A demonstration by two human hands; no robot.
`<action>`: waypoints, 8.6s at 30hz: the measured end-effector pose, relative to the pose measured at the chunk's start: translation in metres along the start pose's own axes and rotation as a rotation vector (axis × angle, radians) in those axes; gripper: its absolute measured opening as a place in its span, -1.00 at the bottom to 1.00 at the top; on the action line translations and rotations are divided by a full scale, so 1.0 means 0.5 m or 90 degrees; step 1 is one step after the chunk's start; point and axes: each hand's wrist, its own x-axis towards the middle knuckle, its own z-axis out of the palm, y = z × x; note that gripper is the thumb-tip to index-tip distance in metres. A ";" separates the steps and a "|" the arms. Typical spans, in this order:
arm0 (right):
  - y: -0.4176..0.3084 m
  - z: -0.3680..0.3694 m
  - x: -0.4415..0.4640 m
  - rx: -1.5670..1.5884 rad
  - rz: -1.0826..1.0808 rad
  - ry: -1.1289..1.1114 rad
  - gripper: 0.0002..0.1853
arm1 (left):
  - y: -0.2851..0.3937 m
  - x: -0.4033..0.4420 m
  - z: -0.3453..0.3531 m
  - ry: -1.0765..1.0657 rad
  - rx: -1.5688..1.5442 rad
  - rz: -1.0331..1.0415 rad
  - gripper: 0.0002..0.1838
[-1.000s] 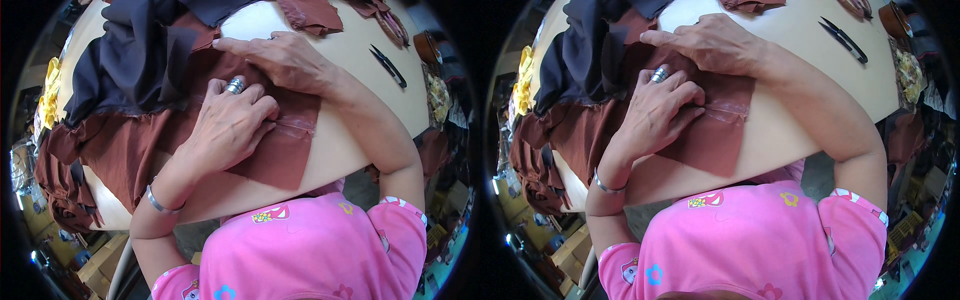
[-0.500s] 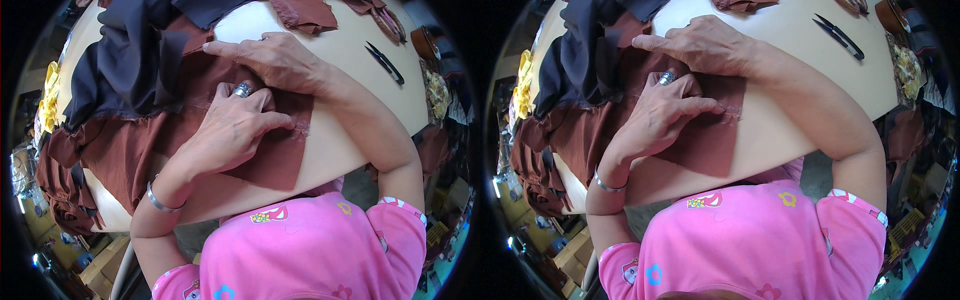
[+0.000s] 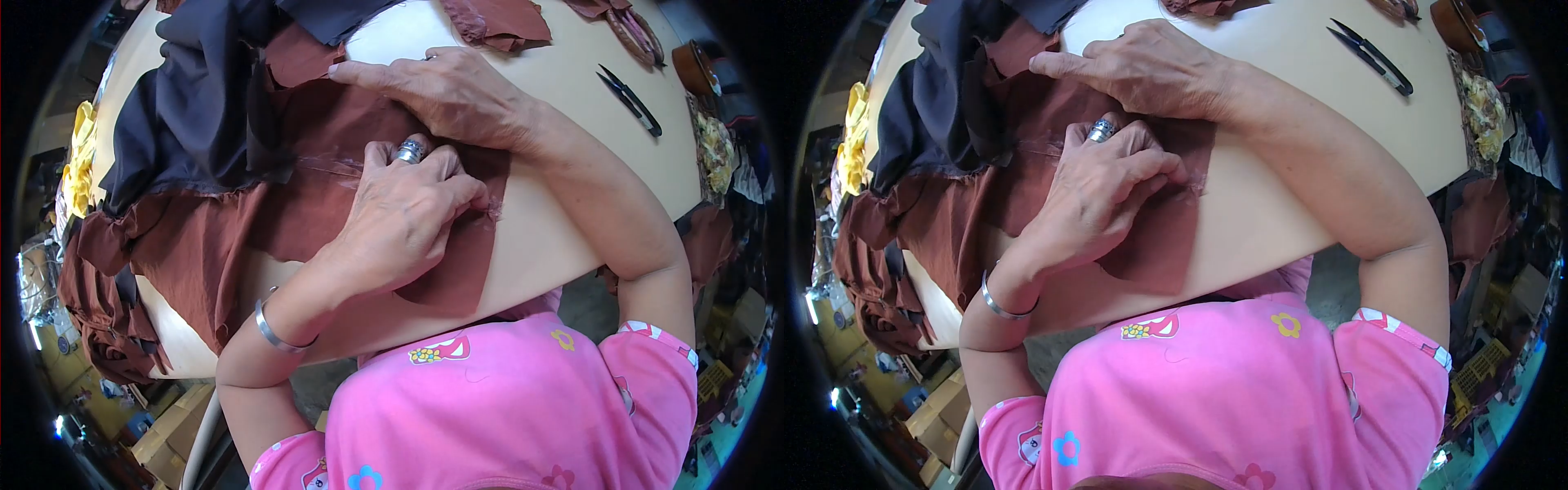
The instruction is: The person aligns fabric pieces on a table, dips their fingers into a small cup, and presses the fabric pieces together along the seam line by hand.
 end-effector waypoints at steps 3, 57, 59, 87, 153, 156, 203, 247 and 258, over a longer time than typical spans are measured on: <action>0.001 0.001 0.000 0.000 -0.003 0.003 -0.32 | -0.002 -0.001 -0.001 0.002 -0.035 0.000 -0.79; 0.143 -0.435 -0.279 -0.613 0.583 0.196 -0.34 | 0.003 -0.029 0.047 0.170 0.228 0.155 -0.63; 0.120 -0.493 -0.362 -0.700 0.718 0.099 -0.16 | 0.000 -0.025 0.051 0.189 0.227 0.157 -0.71; 0.450 -0.624 -0.412 -0.466 0.706 0.121 -0.04 | 0.003 -0.034 0.047 0.160 0.193 0.151 -0.71; -0.077 -0.110 -0.094 0.154 0.301 -0.051 -0.38 | 0.024 -0.098 0.058 0.153 0.273 0.123 -0.62; -0.078 -0.111 -0.094 0.152 0.294 -0.055 -0.39 | 0.036 -0.098 0.055 0.144 0.181 0.092 -0.60; -0.065 -0.099 -0.047 0.307 0.289 -0.063 -0.39 | 0.010 -0.108 0.064 0.185 0.223 0.075 -0.55; -0.082 -0.151 -0.026 0.135 0.235 -0.292 0.09 | -0.016 -0.138 0.021 0.314 0.148 -0.004 -0.62; -0.064 -0.069 0.038 0.357 0.257 -0.133 -0.27 | -0.040 -0.152 0.033 0.227 0.258 -0.027 -0.50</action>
